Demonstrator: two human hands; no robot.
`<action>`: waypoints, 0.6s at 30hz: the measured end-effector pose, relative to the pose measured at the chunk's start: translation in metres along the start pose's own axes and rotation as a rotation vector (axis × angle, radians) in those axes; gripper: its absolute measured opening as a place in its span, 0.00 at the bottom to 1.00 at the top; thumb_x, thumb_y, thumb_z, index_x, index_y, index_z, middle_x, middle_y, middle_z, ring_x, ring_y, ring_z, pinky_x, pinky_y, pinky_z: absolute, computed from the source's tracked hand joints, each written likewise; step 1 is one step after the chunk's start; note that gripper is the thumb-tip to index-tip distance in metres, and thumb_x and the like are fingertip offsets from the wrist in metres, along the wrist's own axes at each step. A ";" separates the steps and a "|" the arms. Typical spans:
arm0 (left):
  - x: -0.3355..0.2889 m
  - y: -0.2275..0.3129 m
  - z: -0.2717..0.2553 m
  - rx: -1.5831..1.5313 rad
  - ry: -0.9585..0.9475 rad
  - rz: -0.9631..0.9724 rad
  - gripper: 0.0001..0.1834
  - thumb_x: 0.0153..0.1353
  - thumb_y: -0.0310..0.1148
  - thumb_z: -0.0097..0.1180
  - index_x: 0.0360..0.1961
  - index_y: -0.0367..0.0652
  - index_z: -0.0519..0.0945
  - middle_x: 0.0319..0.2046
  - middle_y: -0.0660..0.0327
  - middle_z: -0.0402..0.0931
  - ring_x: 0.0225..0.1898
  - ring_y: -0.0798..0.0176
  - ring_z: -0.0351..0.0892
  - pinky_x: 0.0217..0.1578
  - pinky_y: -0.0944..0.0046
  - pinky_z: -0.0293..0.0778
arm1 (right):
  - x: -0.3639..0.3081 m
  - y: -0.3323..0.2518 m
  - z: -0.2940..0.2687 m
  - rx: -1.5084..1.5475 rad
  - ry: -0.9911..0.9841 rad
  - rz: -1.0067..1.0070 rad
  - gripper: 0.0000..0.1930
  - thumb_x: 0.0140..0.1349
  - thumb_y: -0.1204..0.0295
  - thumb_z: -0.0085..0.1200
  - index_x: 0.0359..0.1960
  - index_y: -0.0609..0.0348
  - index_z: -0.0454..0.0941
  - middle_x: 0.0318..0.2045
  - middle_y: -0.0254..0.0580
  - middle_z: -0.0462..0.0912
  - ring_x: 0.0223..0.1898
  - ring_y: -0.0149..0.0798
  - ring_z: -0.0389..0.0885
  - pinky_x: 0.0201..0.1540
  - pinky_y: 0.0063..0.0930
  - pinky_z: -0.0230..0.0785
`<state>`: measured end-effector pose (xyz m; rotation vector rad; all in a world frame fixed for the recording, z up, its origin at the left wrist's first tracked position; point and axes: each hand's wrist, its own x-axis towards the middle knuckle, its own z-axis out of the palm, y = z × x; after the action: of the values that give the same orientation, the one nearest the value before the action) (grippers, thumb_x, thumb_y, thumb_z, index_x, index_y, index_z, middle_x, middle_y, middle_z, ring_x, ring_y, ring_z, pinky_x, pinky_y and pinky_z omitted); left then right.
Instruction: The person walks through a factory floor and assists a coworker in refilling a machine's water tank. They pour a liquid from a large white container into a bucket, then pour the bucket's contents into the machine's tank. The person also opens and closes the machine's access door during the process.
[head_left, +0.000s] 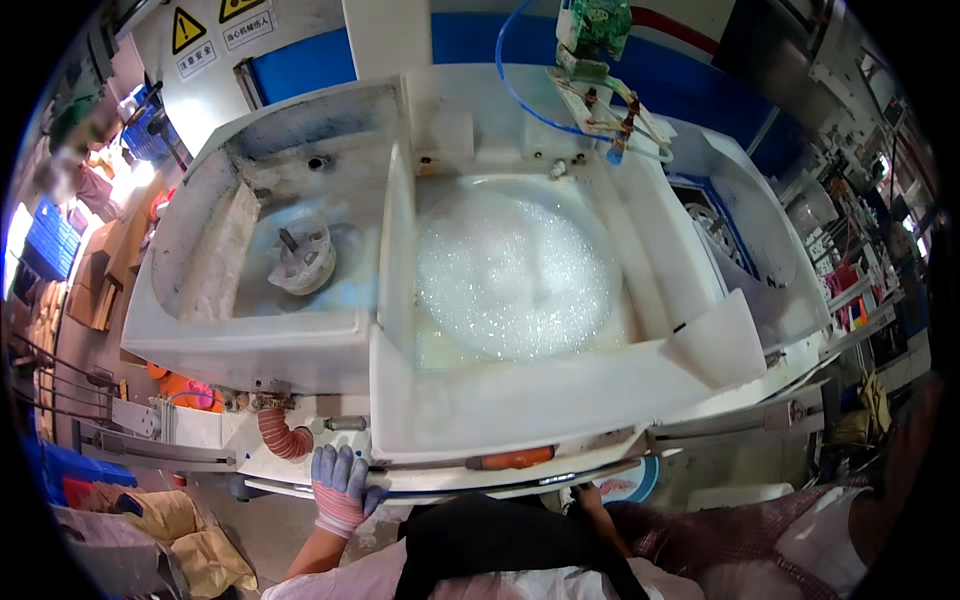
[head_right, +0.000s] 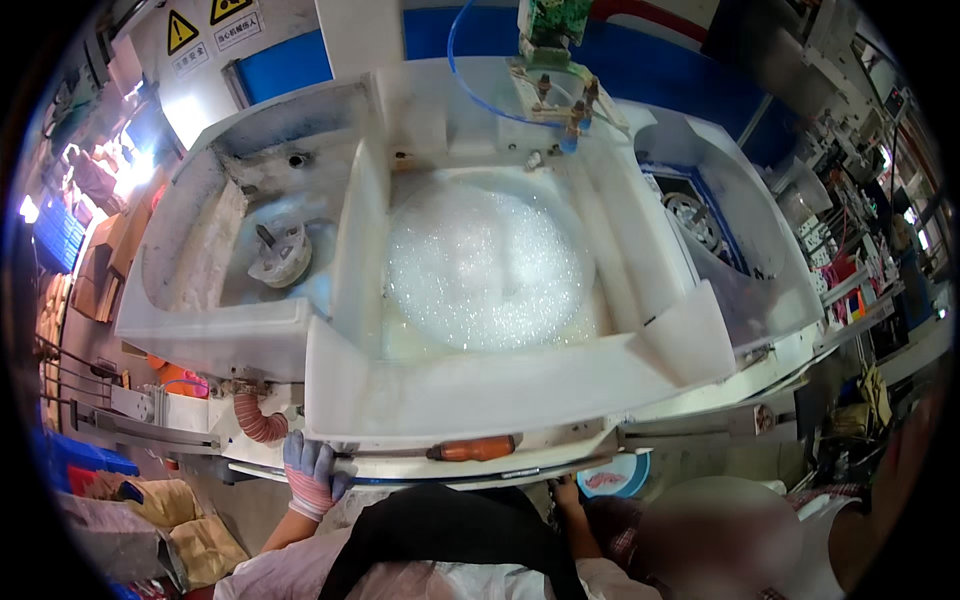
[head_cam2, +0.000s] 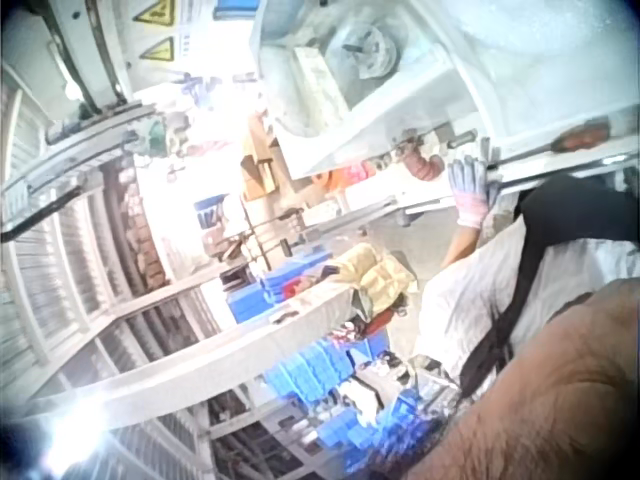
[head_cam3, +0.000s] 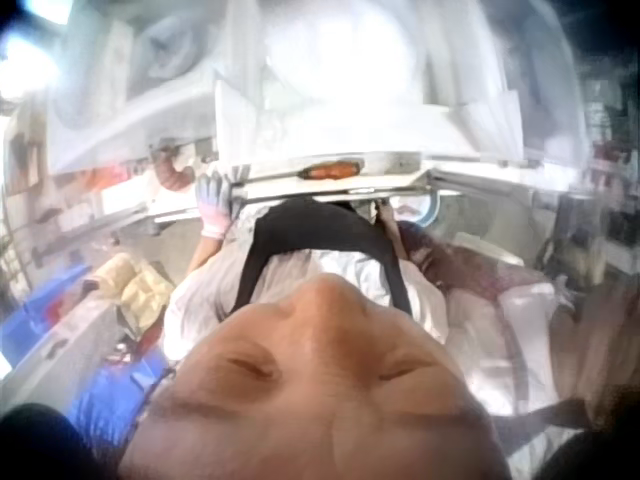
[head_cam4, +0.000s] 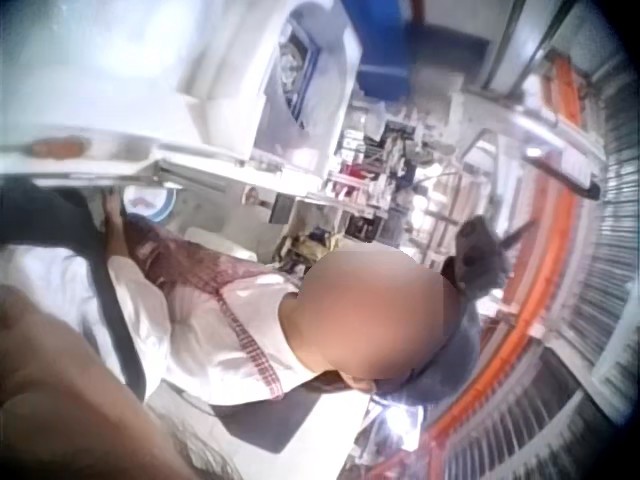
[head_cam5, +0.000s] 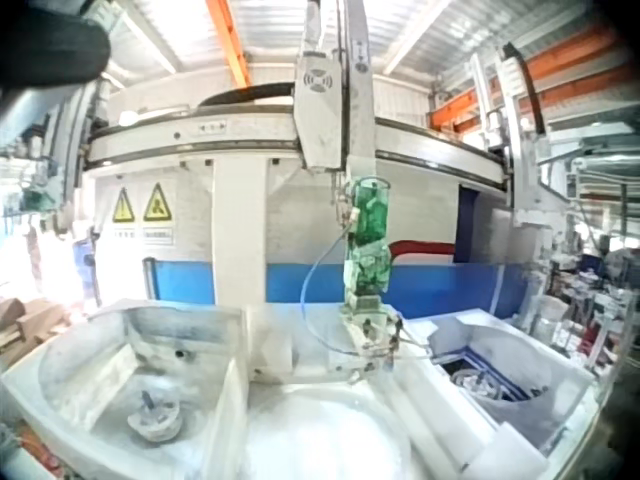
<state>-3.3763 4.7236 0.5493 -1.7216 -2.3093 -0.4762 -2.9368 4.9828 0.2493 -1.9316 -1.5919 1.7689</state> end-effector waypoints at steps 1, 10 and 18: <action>-0.004 0.000 0.001 0.007 0.024 0.010 0.30 0.47 0.50 0.56 0.46 0.42 0.67 0.45 0.42 0.67 0.45 0.34 0.66 0.47 0.35 0.61 | -0.004 0.003 0.002 0.066 0.002 -0.034 0.18 0.59 0.68 0.56 0.49 0.61 0.73 0.28 0.39 0.79 0.25 0.30 0.73 0.27 0.26 0.65; -0.007 -0.001 0.002 -0.007 -0.011 -0.028 0.30 0.51 0.50 0.52 0.50 0.42 0.66 0.49 0.42 0.67 0.49 0.33 0.65 0.51 0.34 0.59 | -0.012 0.018 -0.008 -0.106 -0.034 0.040 0.24 0.56 0.65 0.60 0.53 0.62 0.73 0.30 0.43 0.81 0.27 0.35 0.77 0.27 0.31 0.69; -0.006 -0.002 0.001 -0.014 0.026 0.006 0.30 0.50 0.49 0.52 0.51 0.41 0.66 0.50 0.43 0.67 0.51 0.33 0.65 0.52 0.35 0.59 | -0.003 0.025 0.004 -0.041 0.025 0.000 0.23 0.58 0.66 0.57 0.53 0.63 0.71 0.37 0.45 0.81 0.29 0.37 0.78 0.33 0.31 0.70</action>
<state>-3.3761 4.7180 0.5459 -1.7183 -2.2873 -0.5117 -2.9245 4.9669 0.2343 -1.9629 -1.6331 1.7187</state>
